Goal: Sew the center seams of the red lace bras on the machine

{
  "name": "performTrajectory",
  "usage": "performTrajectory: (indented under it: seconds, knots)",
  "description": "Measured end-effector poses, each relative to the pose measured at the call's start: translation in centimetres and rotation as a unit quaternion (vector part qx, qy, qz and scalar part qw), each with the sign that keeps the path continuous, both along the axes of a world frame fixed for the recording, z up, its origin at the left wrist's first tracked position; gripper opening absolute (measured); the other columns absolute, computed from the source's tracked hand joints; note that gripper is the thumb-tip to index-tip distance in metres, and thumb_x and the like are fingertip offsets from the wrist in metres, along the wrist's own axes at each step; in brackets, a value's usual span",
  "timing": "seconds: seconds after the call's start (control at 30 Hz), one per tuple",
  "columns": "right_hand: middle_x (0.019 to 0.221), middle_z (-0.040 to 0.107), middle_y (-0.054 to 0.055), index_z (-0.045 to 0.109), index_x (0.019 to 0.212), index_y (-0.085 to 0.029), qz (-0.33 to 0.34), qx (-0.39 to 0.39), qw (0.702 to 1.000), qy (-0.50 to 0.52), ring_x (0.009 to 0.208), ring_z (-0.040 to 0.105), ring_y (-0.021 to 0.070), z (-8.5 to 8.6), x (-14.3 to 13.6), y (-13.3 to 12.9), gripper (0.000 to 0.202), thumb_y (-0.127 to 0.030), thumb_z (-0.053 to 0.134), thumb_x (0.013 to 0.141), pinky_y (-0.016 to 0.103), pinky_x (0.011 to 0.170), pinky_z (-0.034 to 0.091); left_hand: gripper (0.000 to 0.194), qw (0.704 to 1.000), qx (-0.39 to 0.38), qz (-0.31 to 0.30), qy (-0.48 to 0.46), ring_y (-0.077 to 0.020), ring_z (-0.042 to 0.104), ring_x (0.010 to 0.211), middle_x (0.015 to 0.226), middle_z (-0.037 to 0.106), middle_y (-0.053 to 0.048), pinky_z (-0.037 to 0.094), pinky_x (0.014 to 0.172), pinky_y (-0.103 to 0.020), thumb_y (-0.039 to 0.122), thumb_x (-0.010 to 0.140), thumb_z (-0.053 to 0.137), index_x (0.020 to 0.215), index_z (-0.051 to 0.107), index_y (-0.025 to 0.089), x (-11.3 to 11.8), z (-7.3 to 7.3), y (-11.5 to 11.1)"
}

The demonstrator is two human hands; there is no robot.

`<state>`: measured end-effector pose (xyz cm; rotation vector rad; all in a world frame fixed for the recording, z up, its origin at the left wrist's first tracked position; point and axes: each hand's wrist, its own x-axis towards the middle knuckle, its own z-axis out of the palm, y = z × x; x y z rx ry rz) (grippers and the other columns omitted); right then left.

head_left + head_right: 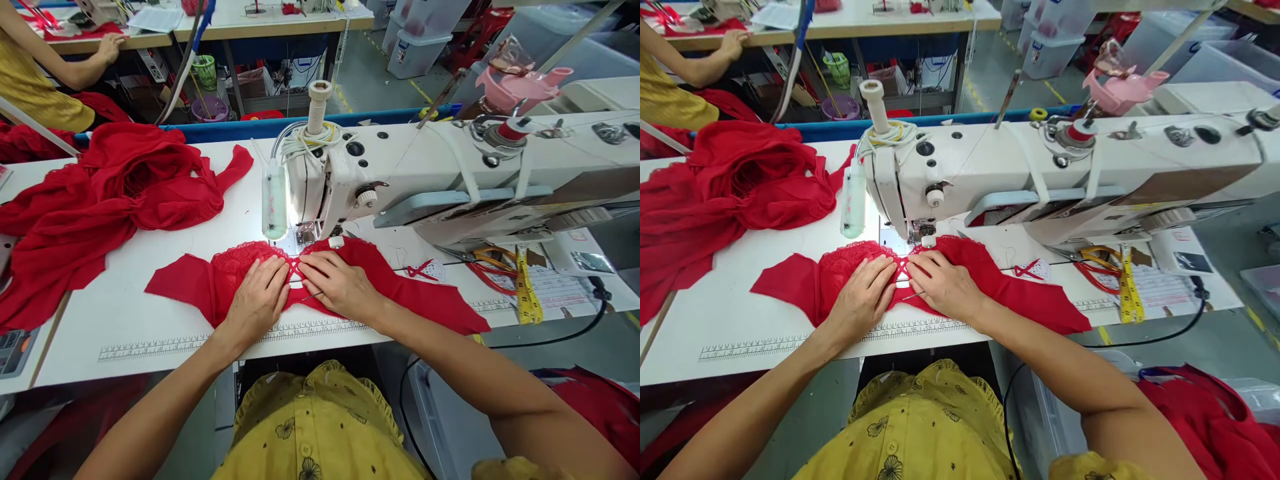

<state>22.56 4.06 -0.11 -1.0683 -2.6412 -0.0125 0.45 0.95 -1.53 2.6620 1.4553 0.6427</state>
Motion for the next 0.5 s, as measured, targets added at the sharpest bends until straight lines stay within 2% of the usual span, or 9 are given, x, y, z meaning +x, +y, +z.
performTrajectory:
  seconds: [0.17, 0.3, 0.4, 0.5]
  knots:
    - [0.137, 0.062, 0.012, 0.064, 0.128, -0.017, 0.020, -0.018, 1.000, -0.002, 0.125, 0.054, 0.0242, 1.6, 0.2, 0.0, 0.033, -0.026, 0.045, 0.102, 0.029, 0.069, 0.060, 0.036, 1.000, -0.021, -0.005, 0.012, -0.0297, 0.055, 0.131, 0.136, 0.061, -0.017, 0.044, 0.113, -0.054, 0.022, 0.101, 0.043, 0.133, 0.055, 0.011, -0.1, 0.7, 0.0]
    - [0.131, 0.065, 0.012, 0.064, 0.126, -0.018, -0.010, 0.024, 1.000, 0.007, 0.117, 0.059, 0.0228, 4.1, 2.2, -2.5, 0.032, -0.025, 0.042, 0.103, 0.031, 0.078, 0.059, 0.037, 1.000, 0.017, -0.006, 0.009, -0.0322, 0.052, 0.132, 0.136, 0.060, -0.016, 0.047, 0.109, -0.054, 0.021, 0.099, 0.049, 0.136, 0.051, 0.014, -0.9, 2.6, -1.5]
    - [0.117, 0.068, 0.011, 0.065, 0.122, -0.018, -0.022, -0.001, 1.000, -0.016, 0.102, 0.063, 0.0211, 4.8, 4.6, -5.3, 0.031, -0.036, 0.048, 0.102, 0.028, 0.067, 0.056, 0.039, 0.998, 0.048, -0.005, -0.036, -0.0265, 0.063, 0.108, 0.115, 0.066, -0.013, 0.056, 0.091, -0.043, 0.018, 0.096, 0.056, 0.135, 0.051, 0.019, -2.4, 3.2, -3.9]
    - [0.113, 0.067, 0.012, 0.063, 0.125, -0.017, -0.047, -0.057, 0.995, -0.073, 0.099, 0.063, 0.0249, 4.1, 6.8, -8.0, 0.049, -0.054, 0.061, 0.092, 0.027, 0.049, 0.049, 0.042, 0.996, 0.072, -0.043, -0.031, -0.0273, 0.062, 0.095, 0.104, 0.066, -0.014, 0.055, 0.081, -0.044, 0.024, 0.093, 0.064, 0.134, 0.053, 0.016, -5.1, 2.4, -6.2]
